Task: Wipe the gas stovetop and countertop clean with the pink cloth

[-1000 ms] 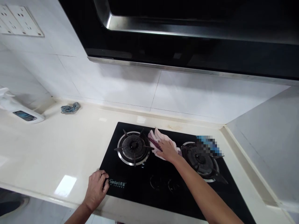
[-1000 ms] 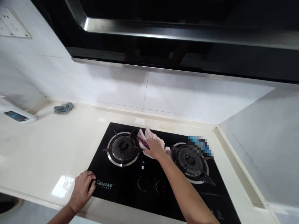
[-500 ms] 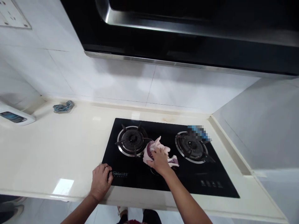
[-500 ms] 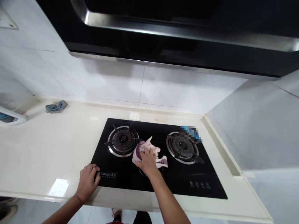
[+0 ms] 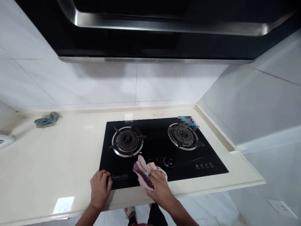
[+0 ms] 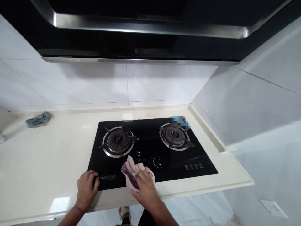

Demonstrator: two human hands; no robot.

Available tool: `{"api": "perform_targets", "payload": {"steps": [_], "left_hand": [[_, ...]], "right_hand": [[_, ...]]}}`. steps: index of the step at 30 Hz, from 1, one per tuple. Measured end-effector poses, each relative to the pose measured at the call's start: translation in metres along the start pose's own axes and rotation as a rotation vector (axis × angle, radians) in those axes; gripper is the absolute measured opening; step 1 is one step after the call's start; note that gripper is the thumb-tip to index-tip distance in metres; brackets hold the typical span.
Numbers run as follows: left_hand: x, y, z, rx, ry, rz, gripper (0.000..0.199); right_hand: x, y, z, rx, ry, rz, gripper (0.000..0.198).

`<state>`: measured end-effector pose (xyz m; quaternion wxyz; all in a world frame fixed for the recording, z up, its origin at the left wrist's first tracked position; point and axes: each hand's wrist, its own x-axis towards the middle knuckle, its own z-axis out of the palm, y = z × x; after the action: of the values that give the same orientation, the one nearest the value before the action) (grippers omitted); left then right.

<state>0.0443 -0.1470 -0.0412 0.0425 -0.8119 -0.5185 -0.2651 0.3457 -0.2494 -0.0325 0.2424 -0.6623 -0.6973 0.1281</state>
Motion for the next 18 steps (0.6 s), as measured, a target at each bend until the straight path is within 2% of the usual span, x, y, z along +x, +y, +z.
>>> {"api": "perform_targets", "payload": {"steps": [3, 5, 7, 11, 13, 15, 18], "left_hand": [[0.000, 0.001, 0.000, -0.017, -0.013, -0.016, 0.015], [0.000, 0.002, 0.000, -0.022, -0.021, -0.025, 0.015], [-0.001, 0.003, 0.000, -0.024, -0.017, -0.031, 0.015], [-0.001, 0.003, 0.000, -0.017, -0.005, -0.035, 0.016], [-0.001, 0.003, 0.000, -0.011, -0.015, -0.043, 0.016], [-0.001, 0.003, 0.000, -0.007, -0.030, -0.052, 0.017], [-0.001, 0.003, 0.000, 0.004, -0.040, -0.059, 0.017]], "right_hand": [[-0.025, 0.036, -0.017, 0.025, 0.105, 0.067, 0.051], [-0.033, 0.058, -0.027, 0.063, 0.197, 0.169, 0.047], [-0.036, 0.078, -0.036, 0.090, 0.293, 0.349, 0.047], [-0.045, 0.109, -0.066, 0.174, 0.417, 0.804, 0.057], [-0.047, 0.119, -0.087, 0.208, 0.470, 0.942, 0.056], [-0.040, 0.125, -0.109, 0.181, 0.525, 0.946, 0.055], [-0.005, 0.127, -0.128, 0.128, 0.509, 0.714, 0.061]]}}
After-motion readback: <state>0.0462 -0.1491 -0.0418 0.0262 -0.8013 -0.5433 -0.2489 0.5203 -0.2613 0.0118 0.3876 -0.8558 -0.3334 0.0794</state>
